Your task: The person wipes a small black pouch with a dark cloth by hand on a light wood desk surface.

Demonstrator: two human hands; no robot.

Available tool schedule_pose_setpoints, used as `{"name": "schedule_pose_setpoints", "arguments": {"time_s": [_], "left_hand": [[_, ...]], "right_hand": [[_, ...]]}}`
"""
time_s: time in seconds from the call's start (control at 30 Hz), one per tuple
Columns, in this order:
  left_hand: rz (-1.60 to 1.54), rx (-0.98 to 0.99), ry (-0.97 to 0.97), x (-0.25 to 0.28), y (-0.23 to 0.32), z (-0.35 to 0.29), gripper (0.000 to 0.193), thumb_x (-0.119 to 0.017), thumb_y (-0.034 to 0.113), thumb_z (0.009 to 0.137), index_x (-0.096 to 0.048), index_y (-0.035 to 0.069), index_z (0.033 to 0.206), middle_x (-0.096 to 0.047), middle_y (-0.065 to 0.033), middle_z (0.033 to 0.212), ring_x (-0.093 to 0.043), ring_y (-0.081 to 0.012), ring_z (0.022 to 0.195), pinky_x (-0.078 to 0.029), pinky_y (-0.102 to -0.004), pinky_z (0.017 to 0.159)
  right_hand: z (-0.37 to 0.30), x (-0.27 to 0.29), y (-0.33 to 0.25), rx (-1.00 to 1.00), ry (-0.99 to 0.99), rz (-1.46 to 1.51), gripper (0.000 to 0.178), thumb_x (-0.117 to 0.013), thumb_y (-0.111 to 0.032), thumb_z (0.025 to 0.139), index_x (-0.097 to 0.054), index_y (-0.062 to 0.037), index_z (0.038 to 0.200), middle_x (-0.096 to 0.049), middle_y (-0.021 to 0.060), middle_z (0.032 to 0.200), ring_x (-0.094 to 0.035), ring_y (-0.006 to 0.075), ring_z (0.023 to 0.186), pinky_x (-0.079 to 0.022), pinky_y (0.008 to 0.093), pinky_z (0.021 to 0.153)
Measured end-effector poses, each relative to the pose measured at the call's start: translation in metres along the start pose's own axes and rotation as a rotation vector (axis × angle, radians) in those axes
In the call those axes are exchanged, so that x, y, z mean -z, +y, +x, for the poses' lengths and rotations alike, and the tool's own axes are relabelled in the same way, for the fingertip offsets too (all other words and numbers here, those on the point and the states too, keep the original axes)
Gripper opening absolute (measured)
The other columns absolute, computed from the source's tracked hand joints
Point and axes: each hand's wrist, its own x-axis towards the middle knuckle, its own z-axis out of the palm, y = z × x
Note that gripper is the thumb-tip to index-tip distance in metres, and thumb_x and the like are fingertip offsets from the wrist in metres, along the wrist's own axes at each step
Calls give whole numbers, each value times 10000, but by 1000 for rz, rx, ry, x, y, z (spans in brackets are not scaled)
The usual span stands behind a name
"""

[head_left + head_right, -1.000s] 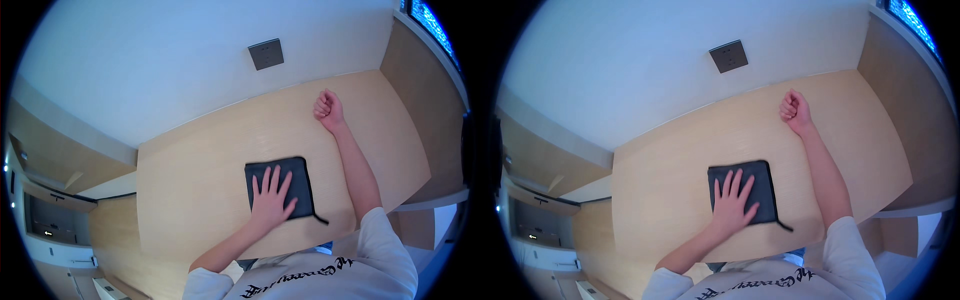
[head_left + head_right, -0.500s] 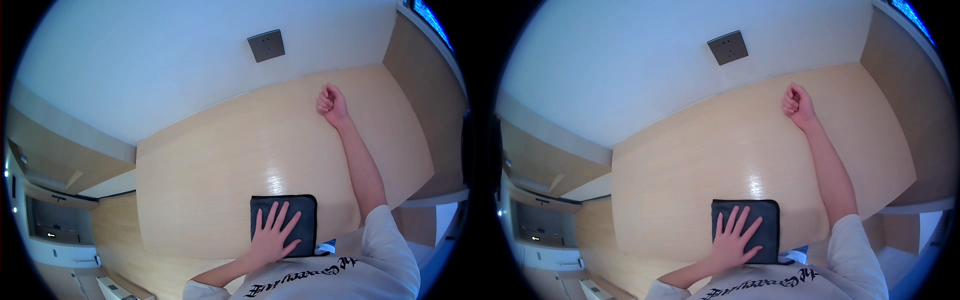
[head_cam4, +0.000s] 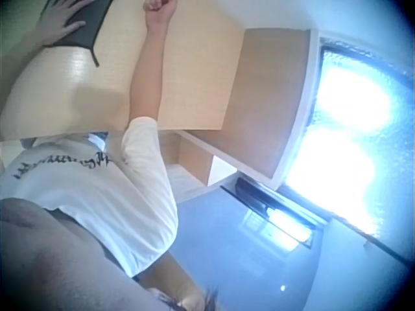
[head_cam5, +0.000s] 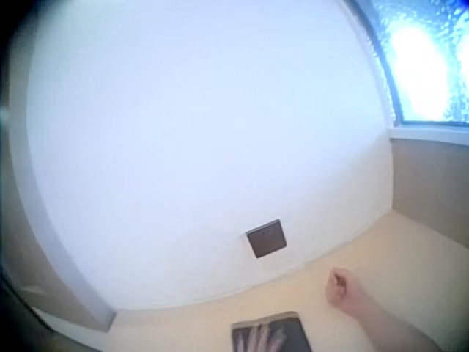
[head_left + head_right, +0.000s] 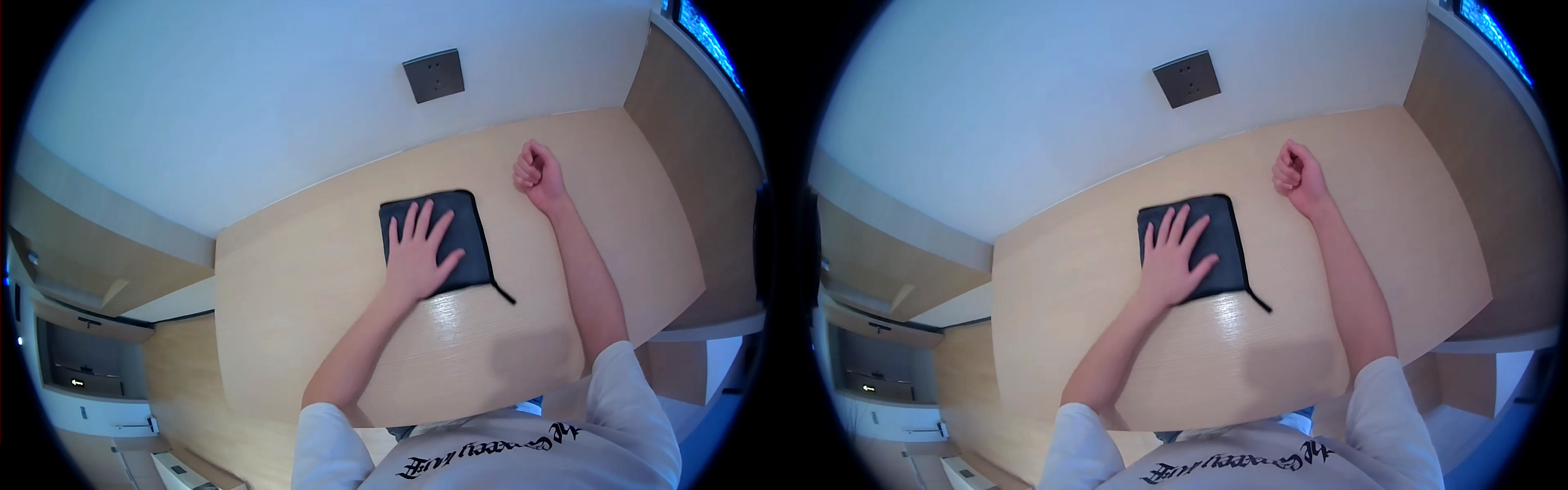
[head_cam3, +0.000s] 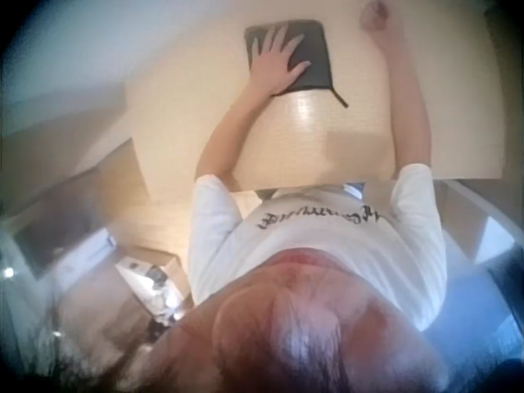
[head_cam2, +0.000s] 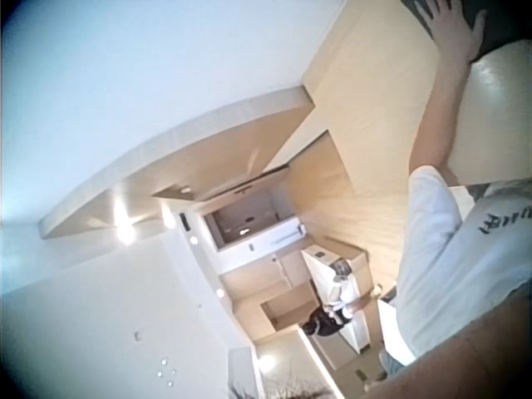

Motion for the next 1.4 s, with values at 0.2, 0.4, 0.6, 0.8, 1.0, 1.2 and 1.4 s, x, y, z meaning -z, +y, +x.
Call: {"name": "schedule_pose_setpoints", "arguments": {"time_s": [0.2,0.4,0.6,0.8,1.0,1.2,1.4], "left_hand": [[73,158,40,-20,-41,67,662,-501,581,921,-403,236,1477,-313,-117,1566,-242,-322,1462,-172,-589,1158],[83,331,29,-26,-58,100,656,-484,589,926,-413,230,1470,-314,-103,1569,-249,-305,1462,-176,-587,1161],[100,301,115,-34,-55,81,652,-503,540,928,-417,188,1469,-333,-134,1553,-261,-336,1452,-179,-594,1157],[62,190,92,-17,-16,17,642,-571,446,909,-428,140,1455,-316,-162,1553,-249,-362,1451,-174,-599,1154],[-1,76,-26,21,30,-71,699,-609,404,884,-389,107,1478,-273,-197,1562,-221,-401,1453,-158,-613,1151],[-40,78,-194,48,76,-149,749,-621,434,865,-372,117,1496,-243,-217,1572,-202,-426,1455,-151,-640,1136],[-58,107,-265,56,100,-188,750,-609,475,872,-386,119,1493,-245,-223,1572,-217,-432,1450,-142,-661,1121]], "right_hand": [[-2,0,-1,0,17,23,373,-419,-304,1034,-417,-111,715,-259,-47,499,-242,78,432,-234,236,410],[3,7,-1,2,-20,25,373,-424,-312,1033,-422,-107,721,-257,-48,500,-246,80,432,-244,234,409],[8,5,0,14,-42,6,368,-439,-309,1026,-416,-109,718,-264,-46,502,-249,76,433,-241,235,410],[6,9,2,11,-51,21,359,-448,-312,1022,-421,-113,724,-270,-46,505,-258,70,434,-235,229,410],[4,5,2,3,-52,5,355,-448,-307,1020,-423,-116,723,-267,-50,503,-256,69,434,-236,231,411],[4,6,4,-1,-47,-26,366,-447,-317,1021,-421,-120,713,-268,-50,498,-255,72,433,-234,236,413],[4,7,5,-7,-45,-38,366,-455,-319,1019,-421,-122,713,-266,-50,497,-260,73,433,-235,236,413]]}}
